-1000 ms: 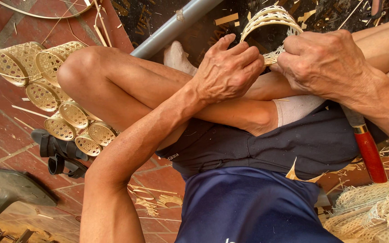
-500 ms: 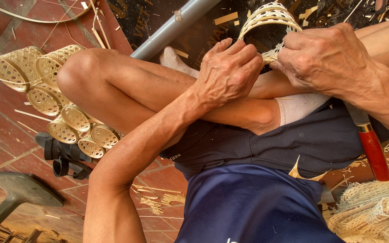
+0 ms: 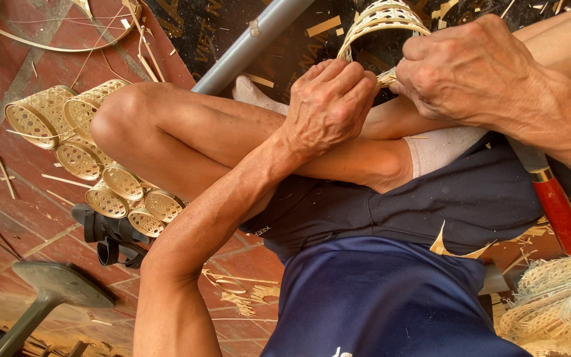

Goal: The person sits on the floor assembling a woven bamboo basket. He fits a curved bamboo strip around the rim of the woven cylinder, trims and shapes strips with a knife and pliers, and presses the rim pieces into place on the basket body.

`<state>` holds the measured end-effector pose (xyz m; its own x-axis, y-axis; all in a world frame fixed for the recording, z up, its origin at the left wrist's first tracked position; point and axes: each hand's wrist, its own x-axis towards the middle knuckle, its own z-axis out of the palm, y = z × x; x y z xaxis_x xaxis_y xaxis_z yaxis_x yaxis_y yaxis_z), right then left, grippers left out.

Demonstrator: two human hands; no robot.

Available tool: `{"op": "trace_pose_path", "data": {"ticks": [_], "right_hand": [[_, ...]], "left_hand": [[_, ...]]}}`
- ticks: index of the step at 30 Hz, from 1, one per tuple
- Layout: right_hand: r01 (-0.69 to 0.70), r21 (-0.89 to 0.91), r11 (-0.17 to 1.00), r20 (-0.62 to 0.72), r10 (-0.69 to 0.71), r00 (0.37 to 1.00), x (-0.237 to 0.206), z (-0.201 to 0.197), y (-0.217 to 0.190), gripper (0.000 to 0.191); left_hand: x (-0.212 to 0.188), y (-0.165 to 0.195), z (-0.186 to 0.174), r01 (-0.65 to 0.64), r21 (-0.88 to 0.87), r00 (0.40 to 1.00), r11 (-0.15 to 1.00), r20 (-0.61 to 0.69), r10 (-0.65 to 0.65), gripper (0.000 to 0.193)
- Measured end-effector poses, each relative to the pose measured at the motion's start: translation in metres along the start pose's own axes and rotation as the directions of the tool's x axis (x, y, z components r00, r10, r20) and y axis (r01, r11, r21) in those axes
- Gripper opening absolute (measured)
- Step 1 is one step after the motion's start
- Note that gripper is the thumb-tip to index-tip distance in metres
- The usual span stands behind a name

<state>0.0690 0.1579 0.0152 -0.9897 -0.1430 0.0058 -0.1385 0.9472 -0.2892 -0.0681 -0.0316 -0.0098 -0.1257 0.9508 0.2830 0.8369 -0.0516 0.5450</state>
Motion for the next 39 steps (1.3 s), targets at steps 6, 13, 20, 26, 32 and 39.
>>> {"op": "trace_pose_path", "data": {"ticks": [6, 13, 20, 26, 32, 39], "right_hand": [[-0.005, -0.044, 0.999, 0.043, 0.007, 0.999, 0.0026, -0.0026, -0.0008, 0.027], [0.035, -0.047, 0.998, 0.069, -0.032, 0.997, 0.0035, -0.0062, -0.0014, 0.015], [0.060, -0.066, 0.996, 0.111, -0.052, 0.992, 0.0013, -0.0069, -0.0008, 0.009], [0.127, -0.069, 0.990, 0.115, -0.118, 0.986, 0.0015, -0.0057, 0.0026, 0.004], [0.154, -0.094, 0.984, 0.152, -0.139, 0.979, 0.0015, -0.0088, 0.0027, 0.005], [0.245, -0.167, 0.955, 0.200, -0.211, 0.957, 0.0029, -0.0084, 0.0043, 0.008]], "left_hand": [[-0.0014, -0.0010, 0.0000, -0.003, -0.018, 1.000, 1.000, -0.006, 0.003, 0.013], [-0.0014, -0.0007, 0.0001, 0.016, 0.012, 1.000, 1.000, 0.018, -0.016, 0.011], [0.0013, -0.0012, -0.0051, 0.062, -0.011, 0.994, 0.998, 0.095, -0.061, 0.011], [-0.0014, 0.0001, -0.0049, 0.086, -0.017, 0.980, 0.996, 0.179, -0.081, 0.032], [-0.0011, -0.0007, -0.0019, 0.018, 0.021, 0.983, 1.000, 0.183, -0.022, 0.029], [0.0002, -0.0068, -0.0047, -0.106, -0.016, 0.977, 0.994, 0.184, 0.107, 0.022]]}}
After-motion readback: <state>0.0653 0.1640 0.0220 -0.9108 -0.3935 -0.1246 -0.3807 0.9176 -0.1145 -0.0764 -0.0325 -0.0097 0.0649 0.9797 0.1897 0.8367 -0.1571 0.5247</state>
